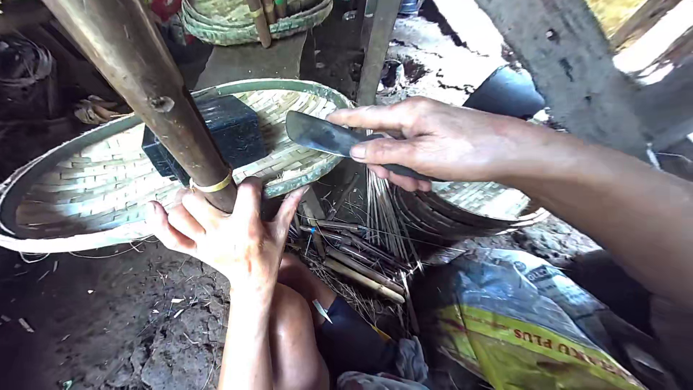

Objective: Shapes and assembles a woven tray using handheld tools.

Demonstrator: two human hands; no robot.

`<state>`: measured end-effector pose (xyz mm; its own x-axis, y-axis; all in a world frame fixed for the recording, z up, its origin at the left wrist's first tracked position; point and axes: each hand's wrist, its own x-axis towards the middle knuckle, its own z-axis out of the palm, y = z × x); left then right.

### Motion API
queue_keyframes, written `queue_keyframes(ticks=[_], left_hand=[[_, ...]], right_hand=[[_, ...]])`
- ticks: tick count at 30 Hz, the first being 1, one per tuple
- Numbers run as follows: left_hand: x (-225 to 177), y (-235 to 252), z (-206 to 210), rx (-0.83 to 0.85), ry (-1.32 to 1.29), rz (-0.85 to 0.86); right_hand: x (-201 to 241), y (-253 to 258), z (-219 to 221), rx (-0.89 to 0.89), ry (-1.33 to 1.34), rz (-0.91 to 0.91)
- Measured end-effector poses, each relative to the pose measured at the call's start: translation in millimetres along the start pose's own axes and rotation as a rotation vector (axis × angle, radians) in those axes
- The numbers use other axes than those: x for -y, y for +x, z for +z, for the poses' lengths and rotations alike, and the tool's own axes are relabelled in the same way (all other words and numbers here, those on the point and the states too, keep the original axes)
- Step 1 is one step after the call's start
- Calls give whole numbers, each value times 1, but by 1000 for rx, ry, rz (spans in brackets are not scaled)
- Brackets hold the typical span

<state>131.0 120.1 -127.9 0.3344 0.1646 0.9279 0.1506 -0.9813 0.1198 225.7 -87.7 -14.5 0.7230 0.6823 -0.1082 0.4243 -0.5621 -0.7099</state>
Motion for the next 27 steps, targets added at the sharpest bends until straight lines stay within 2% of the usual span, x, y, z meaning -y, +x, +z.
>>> queue_keyframes(ticks=[5,10,14,19,23,27], left_hand=[[-1,0,-1,17,12,-2],[-1,1,-2,36,17,-19],[-2,0,-3,58,43,-27],[-3,0,-4,81,71,-25],[-3,-3,-5,104,60,-37],[-3,0,-3,84,39,-46]], right_hand=[[-8,-22,9,-88,-132,-123],[-26,-63,18,-96,-32,-197],[-11,-43,9,-149,-48,-122],[21,-10,7,-49,-162,60],[14,-29,15,-63,-191,4],[-4,-71,21,-69,-41,-95]])
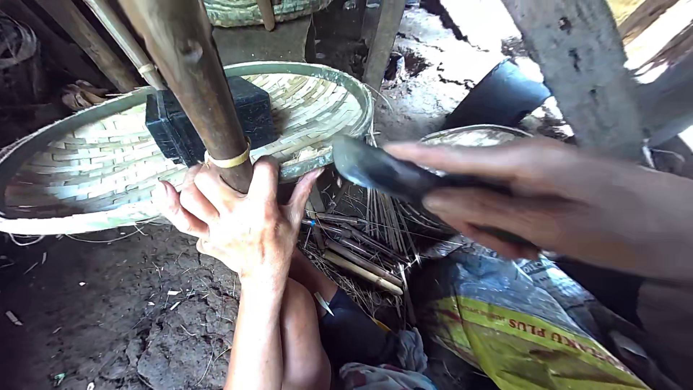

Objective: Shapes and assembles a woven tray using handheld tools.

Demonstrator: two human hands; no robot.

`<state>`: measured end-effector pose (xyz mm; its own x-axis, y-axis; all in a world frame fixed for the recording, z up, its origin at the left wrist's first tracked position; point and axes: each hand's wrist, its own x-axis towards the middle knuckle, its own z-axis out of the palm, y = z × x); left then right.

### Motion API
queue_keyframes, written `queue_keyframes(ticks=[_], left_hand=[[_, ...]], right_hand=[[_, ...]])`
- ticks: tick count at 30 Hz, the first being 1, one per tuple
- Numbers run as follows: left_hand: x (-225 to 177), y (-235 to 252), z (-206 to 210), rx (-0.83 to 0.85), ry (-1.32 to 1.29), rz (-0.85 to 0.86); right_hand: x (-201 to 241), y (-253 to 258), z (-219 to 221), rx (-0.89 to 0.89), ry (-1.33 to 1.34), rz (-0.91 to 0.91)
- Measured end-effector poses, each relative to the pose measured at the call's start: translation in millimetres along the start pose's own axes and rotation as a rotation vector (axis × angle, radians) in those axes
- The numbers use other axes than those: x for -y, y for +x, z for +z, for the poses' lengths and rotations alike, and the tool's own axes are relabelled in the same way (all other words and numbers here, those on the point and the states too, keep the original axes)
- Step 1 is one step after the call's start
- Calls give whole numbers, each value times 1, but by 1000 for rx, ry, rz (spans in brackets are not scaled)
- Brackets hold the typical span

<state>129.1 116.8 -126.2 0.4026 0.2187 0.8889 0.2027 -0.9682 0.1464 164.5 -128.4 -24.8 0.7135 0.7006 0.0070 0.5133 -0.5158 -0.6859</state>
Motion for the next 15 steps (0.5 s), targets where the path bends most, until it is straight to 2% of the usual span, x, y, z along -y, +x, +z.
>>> queue_keyframes(ticks=[2,4,7,10,15], left_hand=[[-1,1,-2,34,-3,-3],[3,-1,-2,21,-21,34],[20,-5,-4,-31,-171,119],[31,-1,-15,-9,-351,68],[28,8,-18,38,-218,43]], right_hand=[[-1,-4,-4,-67,-29,-60],[7,16,-14,-129,-77,4],[18,55,-19,-41,-89,138],[27,72,-15,61,-111,204],[26,66,-11,73,-153,184]])
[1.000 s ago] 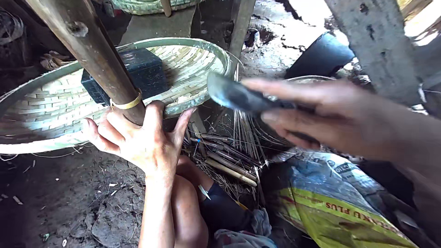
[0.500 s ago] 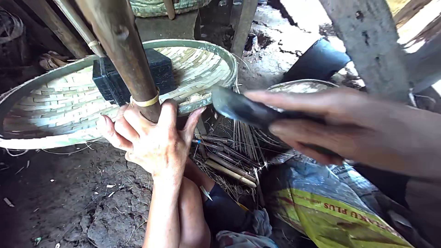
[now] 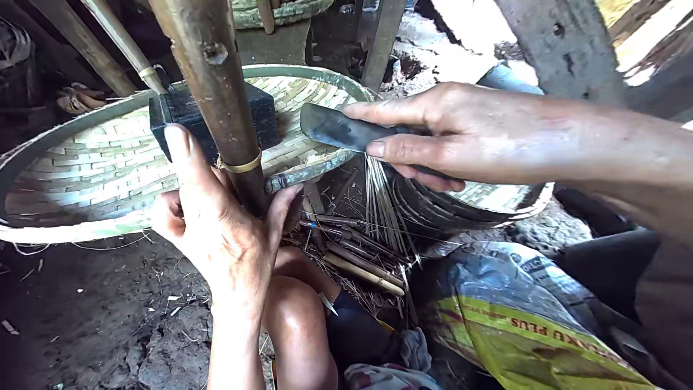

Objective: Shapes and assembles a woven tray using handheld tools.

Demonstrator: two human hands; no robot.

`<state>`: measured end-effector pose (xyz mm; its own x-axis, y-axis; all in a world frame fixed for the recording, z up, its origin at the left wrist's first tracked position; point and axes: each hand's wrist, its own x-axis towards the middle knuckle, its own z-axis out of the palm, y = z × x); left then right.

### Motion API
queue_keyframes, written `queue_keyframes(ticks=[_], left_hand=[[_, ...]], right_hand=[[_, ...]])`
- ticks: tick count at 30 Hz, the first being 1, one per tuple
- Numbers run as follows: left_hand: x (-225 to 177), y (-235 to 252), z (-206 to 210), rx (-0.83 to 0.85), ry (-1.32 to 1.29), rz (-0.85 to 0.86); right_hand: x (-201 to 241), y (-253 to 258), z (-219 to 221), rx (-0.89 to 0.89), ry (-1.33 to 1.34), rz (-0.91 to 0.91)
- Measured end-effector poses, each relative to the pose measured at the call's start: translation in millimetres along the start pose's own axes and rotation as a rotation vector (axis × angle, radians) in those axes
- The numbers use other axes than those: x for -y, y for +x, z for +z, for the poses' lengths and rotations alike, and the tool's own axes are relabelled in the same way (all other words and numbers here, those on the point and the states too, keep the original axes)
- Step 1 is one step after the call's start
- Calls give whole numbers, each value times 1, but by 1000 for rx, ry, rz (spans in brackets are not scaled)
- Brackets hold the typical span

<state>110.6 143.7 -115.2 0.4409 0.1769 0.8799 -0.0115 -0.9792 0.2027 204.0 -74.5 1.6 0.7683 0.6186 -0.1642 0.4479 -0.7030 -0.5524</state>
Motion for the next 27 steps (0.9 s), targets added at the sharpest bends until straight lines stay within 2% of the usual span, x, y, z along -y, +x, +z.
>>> queue_keyframes(ticks=[6,9,14,18,21,25,27], left_hand=[[-2,-8,3,-27,21,-17],[-2,-6,3,-29,17,-20],[-6,-7,9,-82,92,-13],[-10,-12,10,-72,152,-25],[-8,-16,11,-65,162,-39],[-6,-11,10,-70,114,-51],[-1,-8,12,-84,24,-29]], right_hand=[[-17,-37,22,-178,-121,-198],[-19,-30,16,-139,-8,-121],[-1,-3,8,-27,-20,-62],[1,-21,17,-65,-50,-70],[-12,-44,24,-52,110,-67],[-21,-50,12,4,218,36],[-14,-44,0,94,314,122]])
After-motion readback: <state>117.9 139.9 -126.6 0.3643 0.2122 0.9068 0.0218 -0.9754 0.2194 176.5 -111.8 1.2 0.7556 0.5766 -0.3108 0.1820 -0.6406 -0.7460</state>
